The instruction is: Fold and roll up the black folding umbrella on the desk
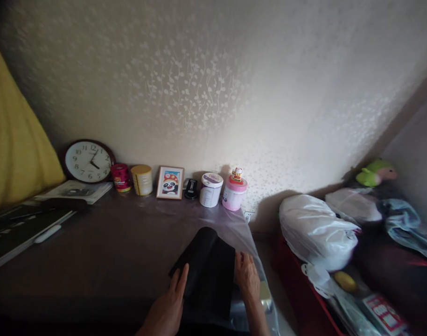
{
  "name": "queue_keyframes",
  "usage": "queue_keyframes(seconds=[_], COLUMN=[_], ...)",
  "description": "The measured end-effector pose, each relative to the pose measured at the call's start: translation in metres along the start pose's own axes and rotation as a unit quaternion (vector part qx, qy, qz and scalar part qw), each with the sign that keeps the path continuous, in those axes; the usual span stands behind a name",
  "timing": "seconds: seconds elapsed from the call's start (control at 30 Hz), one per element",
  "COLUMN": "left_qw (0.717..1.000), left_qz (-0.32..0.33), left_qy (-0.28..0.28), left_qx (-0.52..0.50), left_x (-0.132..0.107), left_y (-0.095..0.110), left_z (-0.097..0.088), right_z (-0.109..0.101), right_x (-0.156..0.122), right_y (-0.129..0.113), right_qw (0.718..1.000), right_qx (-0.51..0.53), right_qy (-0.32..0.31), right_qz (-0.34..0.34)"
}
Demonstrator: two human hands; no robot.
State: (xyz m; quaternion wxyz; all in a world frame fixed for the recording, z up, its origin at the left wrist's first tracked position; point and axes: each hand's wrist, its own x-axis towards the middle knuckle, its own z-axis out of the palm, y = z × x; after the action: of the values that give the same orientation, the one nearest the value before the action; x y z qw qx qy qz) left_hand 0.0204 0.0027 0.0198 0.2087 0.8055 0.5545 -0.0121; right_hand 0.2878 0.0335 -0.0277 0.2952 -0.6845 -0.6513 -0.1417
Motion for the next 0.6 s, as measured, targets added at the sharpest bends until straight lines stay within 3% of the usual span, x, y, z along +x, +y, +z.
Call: queue_keyframes(seconds=[0.1,0.23,0.6], left_qw=[1.0,1.0,1.0], left_qz=[0.0,0.001,0.002], left_qy=[-0.003,0.009,0.004], left_qx=[-0.01,-0.013,0.001], left_x=[-0.001,-0.001,-0.001], left_y=[-0.001,-0.002,-0.001], left_z=[-0.002,0.0,-0.001], right_z=[-0.01,-0.018,-0.023], right_x=[-0.012,-0.012,0.032], right_y=[-0.021,-0.055,-0.105], right_qw=[0.977,0.951,0.885], right_qx=[0.063,0.122,0.398], right_qy=[-0.103,-0.106,-0.113], right_qz=[0.177,0.265,0.211])
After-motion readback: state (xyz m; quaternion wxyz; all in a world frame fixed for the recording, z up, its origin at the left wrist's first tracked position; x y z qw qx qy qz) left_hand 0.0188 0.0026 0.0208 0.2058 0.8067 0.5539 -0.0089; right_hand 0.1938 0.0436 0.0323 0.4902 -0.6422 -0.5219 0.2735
